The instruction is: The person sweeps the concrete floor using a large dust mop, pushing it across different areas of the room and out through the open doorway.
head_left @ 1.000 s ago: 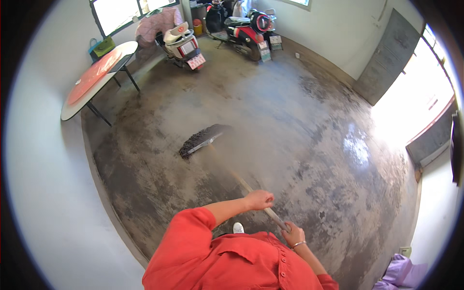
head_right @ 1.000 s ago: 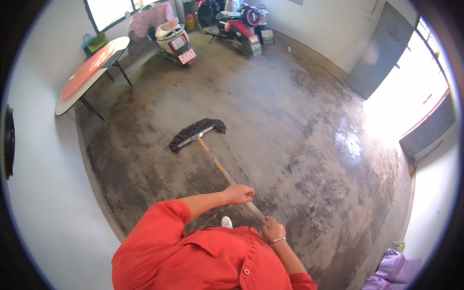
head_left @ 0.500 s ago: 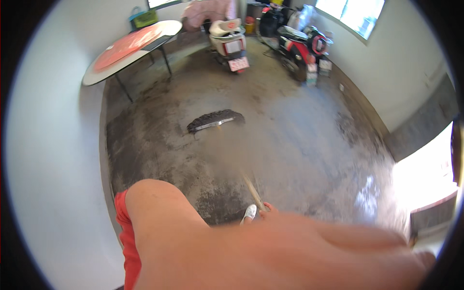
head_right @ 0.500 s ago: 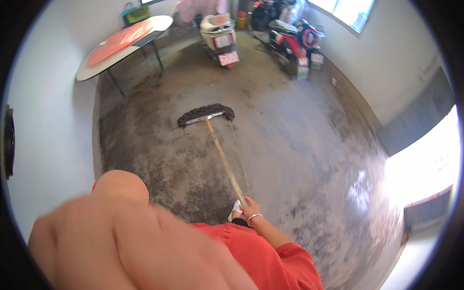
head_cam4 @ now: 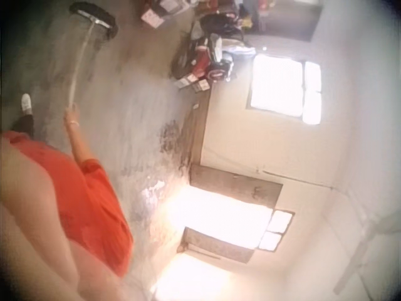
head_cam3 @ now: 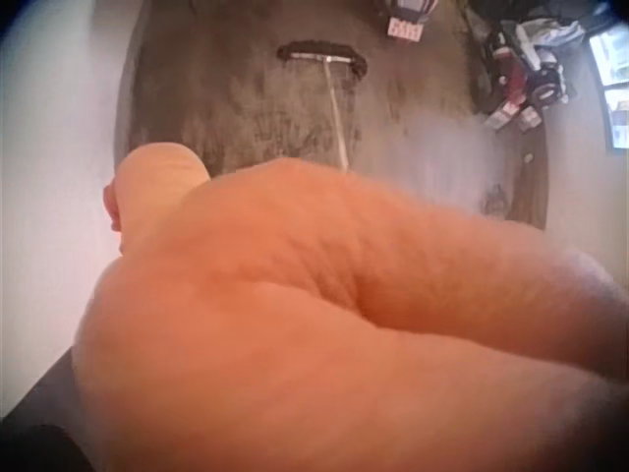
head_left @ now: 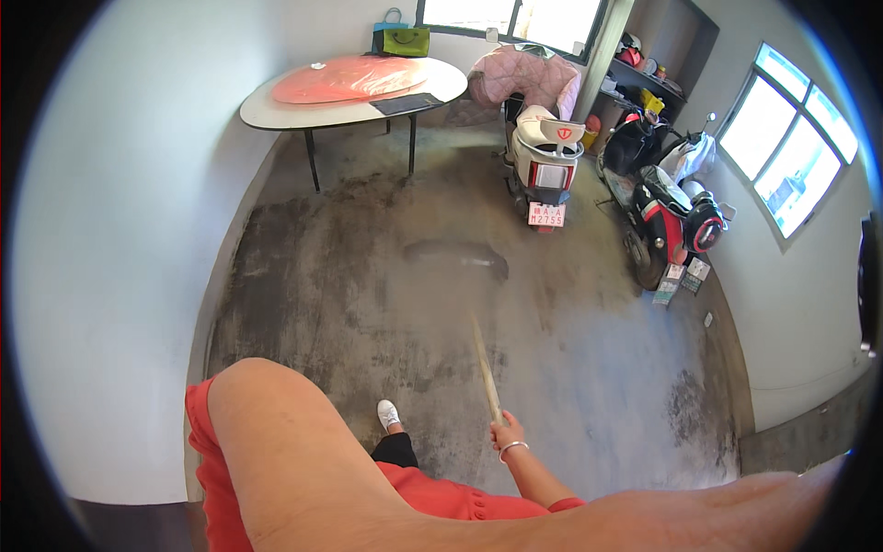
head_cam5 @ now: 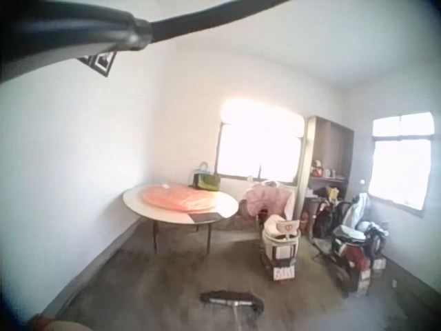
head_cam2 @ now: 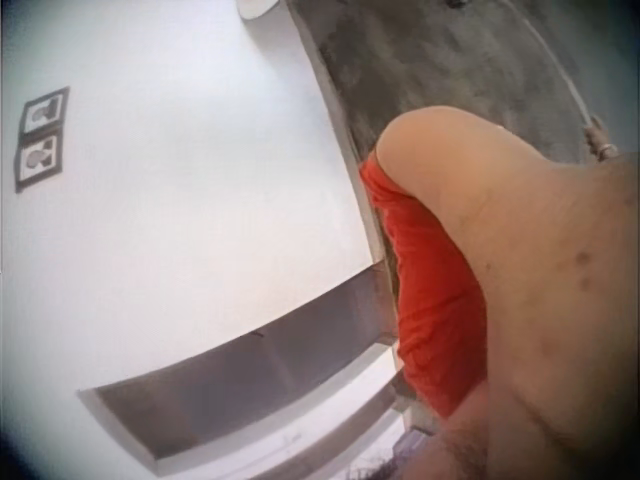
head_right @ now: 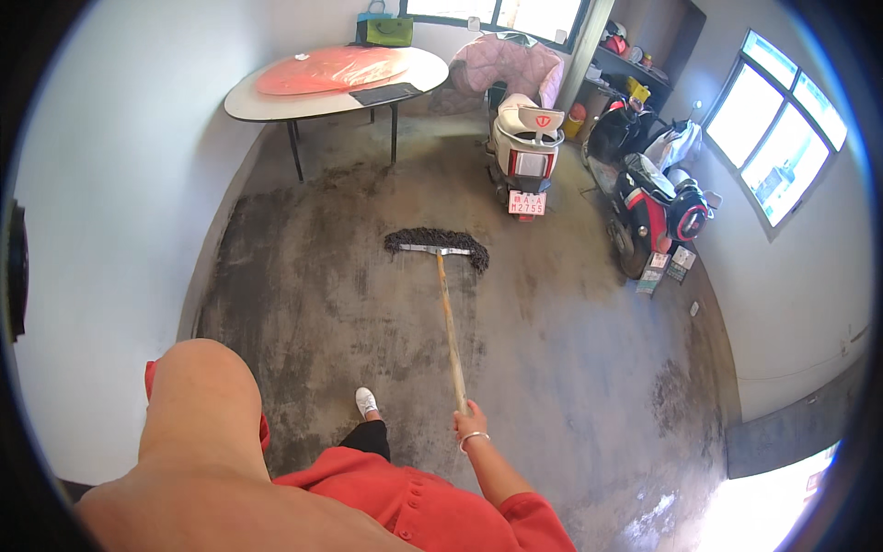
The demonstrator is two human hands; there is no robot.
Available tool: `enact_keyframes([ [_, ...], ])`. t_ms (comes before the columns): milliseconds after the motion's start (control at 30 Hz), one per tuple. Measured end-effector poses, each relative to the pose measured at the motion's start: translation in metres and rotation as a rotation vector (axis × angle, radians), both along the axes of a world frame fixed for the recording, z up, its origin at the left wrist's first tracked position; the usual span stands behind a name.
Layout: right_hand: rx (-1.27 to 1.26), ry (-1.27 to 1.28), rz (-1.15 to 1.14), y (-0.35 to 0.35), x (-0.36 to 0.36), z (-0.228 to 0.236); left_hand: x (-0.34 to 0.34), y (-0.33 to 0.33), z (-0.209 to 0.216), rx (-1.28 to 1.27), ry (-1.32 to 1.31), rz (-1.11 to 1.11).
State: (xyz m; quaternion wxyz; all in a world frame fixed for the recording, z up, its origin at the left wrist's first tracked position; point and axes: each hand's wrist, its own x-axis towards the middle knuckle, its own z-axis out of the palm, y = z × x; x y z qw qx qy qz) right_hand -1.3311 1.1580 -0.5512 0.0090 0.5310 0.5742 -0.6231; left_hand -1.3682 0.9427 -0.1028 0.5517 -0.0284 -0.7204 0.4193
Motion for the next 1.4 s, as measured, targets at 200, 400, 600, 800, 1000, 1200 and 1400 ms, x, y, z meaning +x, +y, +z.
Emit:
enact_keyframes([
  [200,0.014,0.000,-0.056,0.068,-0.119,0.001,-0.112,0.042,0.016,-0.204,0.177,0.291],
  [400,0.022,-0.001,-0.043,0.096,-0.229,0.021,-0.213,0.080,0.023,-0.456,0.330,0.527],
  [600,-0.016,-0.002,-0.073,0.161,-0.304,0.033,-0.293,0.138,0.027,-0.681,0.483,0.739],
  [800,0.019,0.020,-0.031,0.234,-0.408,0.007,-0.390,0.234,-0.007,-0.390,0.946,1.250],
  [1000,0.208,-0.007,0.038,0.339,-0.506,-0.010,-0.513,0.319,-0.015,-0.479,1.235,1.775],
  [1200,0.195,0.036,0.034,0.413,-0.612,-0.007,-0.633,0.332,-0.046,-0.703,1.805,1.922],
  [1400,0.237,-0.015,0.064,0.454,-0.710,-0.002,-0.728,0.320,-0.139,-1.370,2.988,1.789],
])
